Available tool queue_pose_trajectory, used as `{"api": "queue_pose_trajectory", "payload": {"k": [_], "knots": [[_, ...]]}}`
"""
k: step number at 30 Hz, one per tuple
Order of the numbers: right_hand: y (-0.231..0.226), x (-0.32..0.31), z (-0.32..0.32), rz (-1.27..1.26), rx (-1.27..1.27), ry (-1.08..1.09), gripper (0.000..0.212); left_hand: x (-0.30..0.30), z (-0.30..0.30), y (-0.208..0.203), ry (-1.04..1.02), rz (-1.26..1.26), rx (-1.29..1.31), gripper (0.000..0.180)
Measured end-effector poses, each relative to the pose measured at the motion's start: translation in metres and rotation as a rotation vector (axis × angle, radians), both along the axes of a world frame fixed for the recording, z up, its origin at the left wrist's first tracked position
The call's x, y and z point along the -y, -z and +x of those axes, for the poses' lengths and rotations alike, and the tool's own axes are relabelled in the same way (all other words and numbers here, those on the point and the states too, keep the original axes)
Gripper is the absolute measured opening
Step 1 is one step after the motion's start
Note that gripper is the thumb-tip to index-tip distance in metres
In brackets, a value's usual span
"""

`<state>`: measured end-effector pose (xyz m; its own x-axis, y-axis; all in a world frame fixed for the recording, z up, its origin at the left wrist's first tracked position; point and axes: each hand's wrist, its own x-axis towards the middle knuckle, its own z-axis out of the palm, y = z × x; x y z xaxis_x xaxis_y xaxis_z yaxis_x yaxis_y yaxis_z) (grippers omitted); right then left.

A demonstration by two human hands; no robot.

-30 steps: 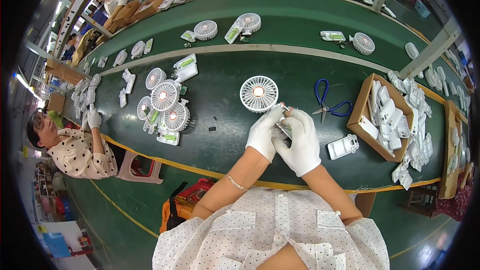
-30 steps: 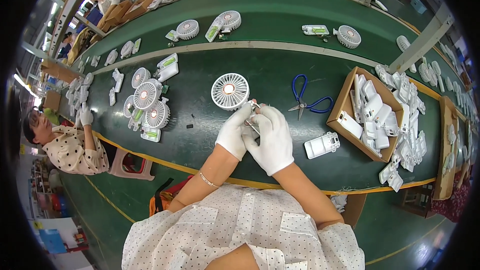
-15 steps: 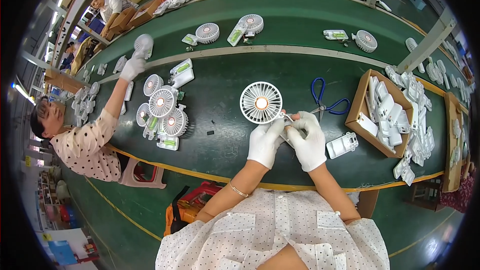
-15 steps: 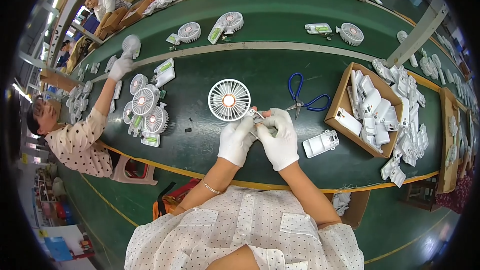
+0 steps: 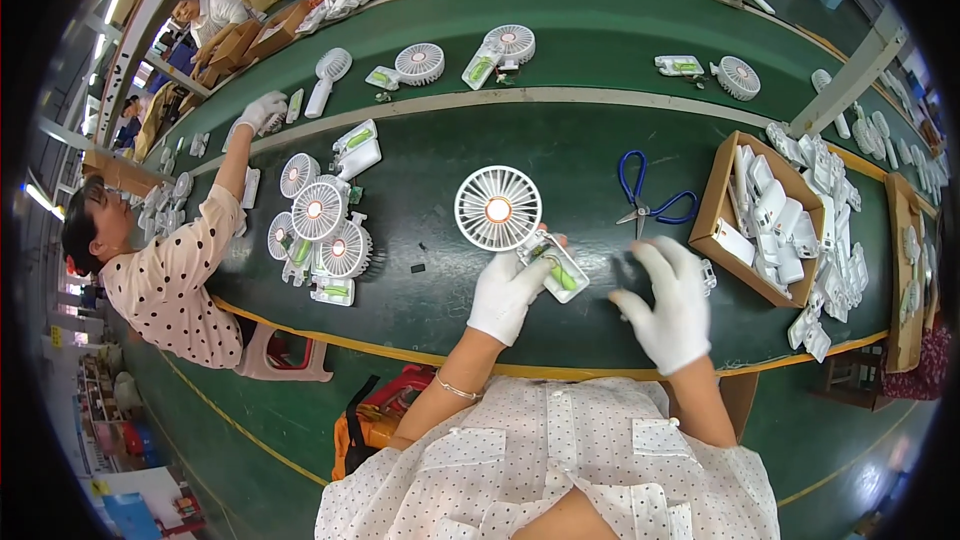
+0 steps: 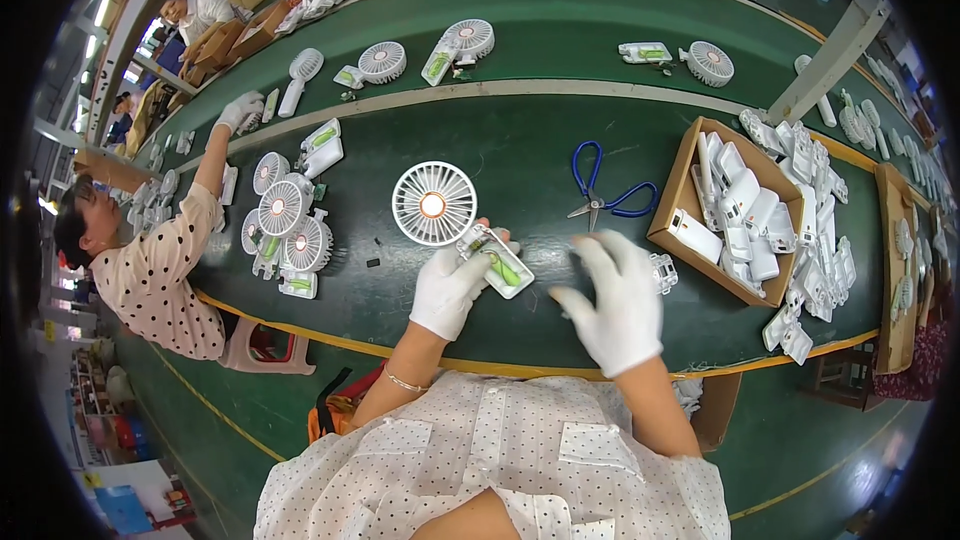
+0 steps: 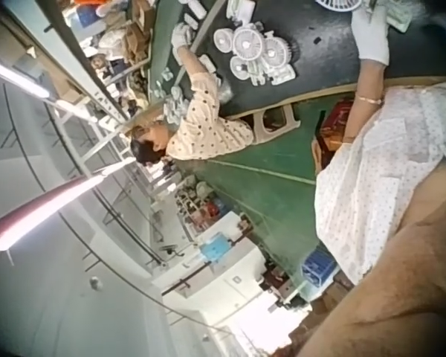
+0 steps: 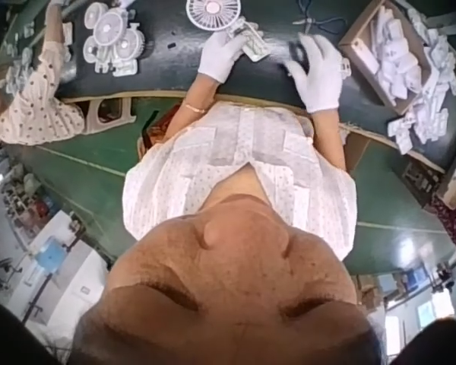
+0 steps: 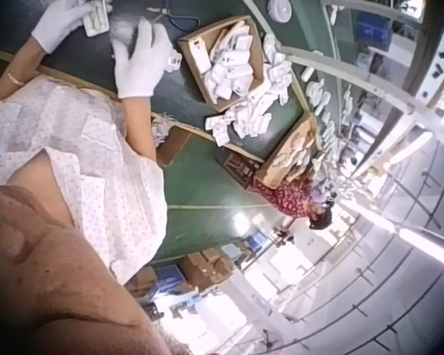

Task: The person assembles portable fans by inserting the battery and circuit components into the handle casing, snapping the handle cover in place, testing the fan, and placing the assembled fans onto the conveyor belt.

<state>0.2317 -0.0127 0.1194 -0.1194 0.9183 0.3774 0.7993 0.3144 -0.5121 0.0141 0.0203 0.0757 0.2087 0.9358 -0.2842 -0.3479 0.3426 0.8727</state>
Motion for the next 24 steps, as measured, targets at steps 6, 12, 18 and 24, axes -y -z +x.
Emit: {"api": "queue_pose_trajectory", "payload": {"k": [6,12,18,24], "knots": [[0.029,0.028,0.033,-0.146,0.191,0.100,0.043,0.001,-0.005,-0.004,-0.024,-0.006,-0.065,0.043],[0.020,0.022,0.001,0.192,0.071,-0.051,0.025,0.006,-0.010,0.001,-0.098,-0.001,-0.028,0.042],[0.010,0.002,-0.007,-0.255,-1.004,0.382,0.022,0.009,-0.016,-0.010,-0.192,0.031,0.003,0.039],[0.033,0.001,0.018,0.043,-0.006,0.151,0.038,0.007,-0.019,0.001,-0.171,0.025,-0.075,0.042]]}}
